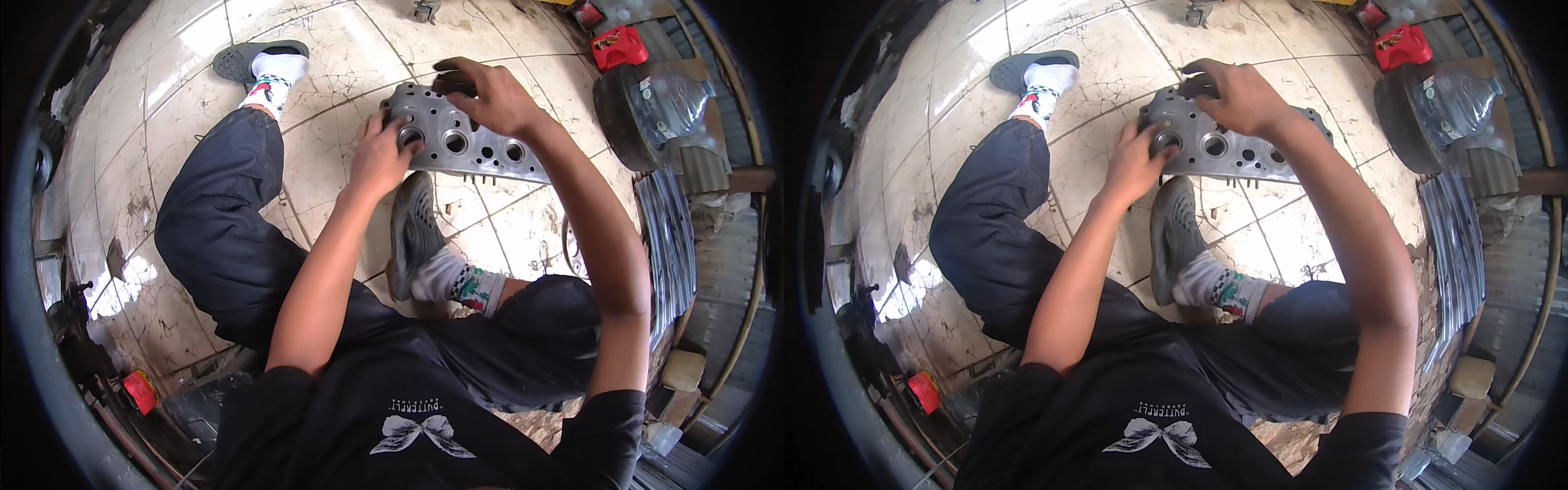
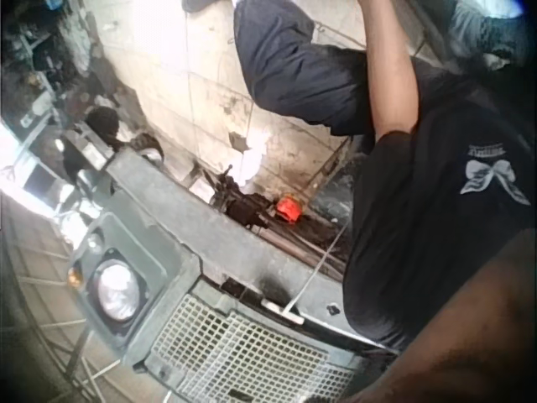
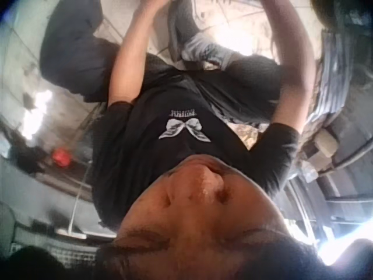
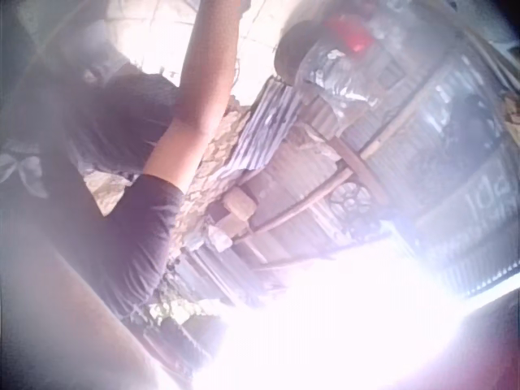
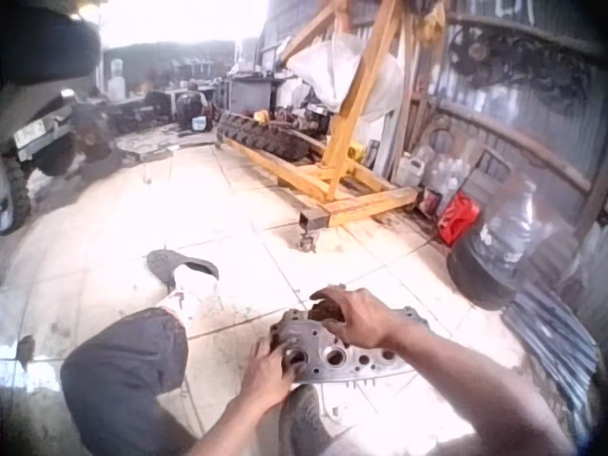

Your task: The person sits on the floor and scrubs a metal engine cylinder head with a small abrasive pad, repeatedly rubbing the surface and holes. The person rotates the part to access different areas and continues scrubbing until the end of the clip.

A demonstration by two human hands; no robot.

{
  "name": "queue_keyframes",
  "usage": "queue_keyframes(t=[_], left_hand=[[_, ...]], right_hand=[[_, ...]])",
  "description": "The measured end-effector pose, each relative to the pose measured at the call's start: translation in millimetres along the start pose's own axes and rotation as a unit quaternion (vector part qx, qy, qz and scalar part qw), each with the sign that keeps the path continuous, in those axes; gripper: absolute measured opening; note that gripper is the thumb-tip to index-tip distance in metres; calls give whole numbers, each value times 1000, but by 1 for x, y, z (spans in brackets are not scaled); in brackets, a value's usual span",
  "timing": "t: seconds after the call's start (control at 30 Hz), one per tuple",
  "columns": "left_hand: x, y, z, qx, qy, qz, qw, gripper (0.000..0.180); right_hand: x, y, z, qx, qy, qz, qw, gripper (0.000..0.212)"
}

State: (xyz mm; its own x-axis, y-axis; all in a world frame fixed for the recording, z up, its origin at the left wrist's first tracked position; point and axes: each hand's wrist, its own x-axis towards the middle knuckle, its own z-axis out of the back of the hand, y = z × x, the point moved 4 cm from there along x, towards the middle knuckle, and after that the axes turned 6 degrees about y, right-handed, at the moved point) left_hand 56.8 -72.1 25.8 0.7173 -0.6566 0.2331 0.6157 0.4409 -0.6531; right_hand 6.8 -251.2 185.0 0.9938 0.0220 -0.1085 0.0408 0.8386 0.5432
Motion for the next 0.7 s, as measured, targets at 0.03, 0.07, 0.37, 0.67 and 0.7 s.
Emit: queue_keyframes(t=[0.03, 0.07, 0.37, 0.67, 0.7], left_hand=[[2, -6, -5, 13, 41, 24, 999, 70], [9, -14, -4, 28, 80, 49, 995, 74], [73, -10, -2, 105, 259, 151, 948, 115], [102, -8, -12, 220, 321, 125, 913, 115], [101, -11, -14, 213, 311, 110, 920, 113]], right_hand=[[-5, -23, -6, -61, -12, -21, 998, 49], [-8, -48, -13, -123, -25, -39, 991, 49], [-53, -168, -73, -149, -308, -132, 930, 42], [-56, -173, -70, -159, -340, -164, 912, 40], [-60, -176, -69, -166, -340, -170, 910, 40]])
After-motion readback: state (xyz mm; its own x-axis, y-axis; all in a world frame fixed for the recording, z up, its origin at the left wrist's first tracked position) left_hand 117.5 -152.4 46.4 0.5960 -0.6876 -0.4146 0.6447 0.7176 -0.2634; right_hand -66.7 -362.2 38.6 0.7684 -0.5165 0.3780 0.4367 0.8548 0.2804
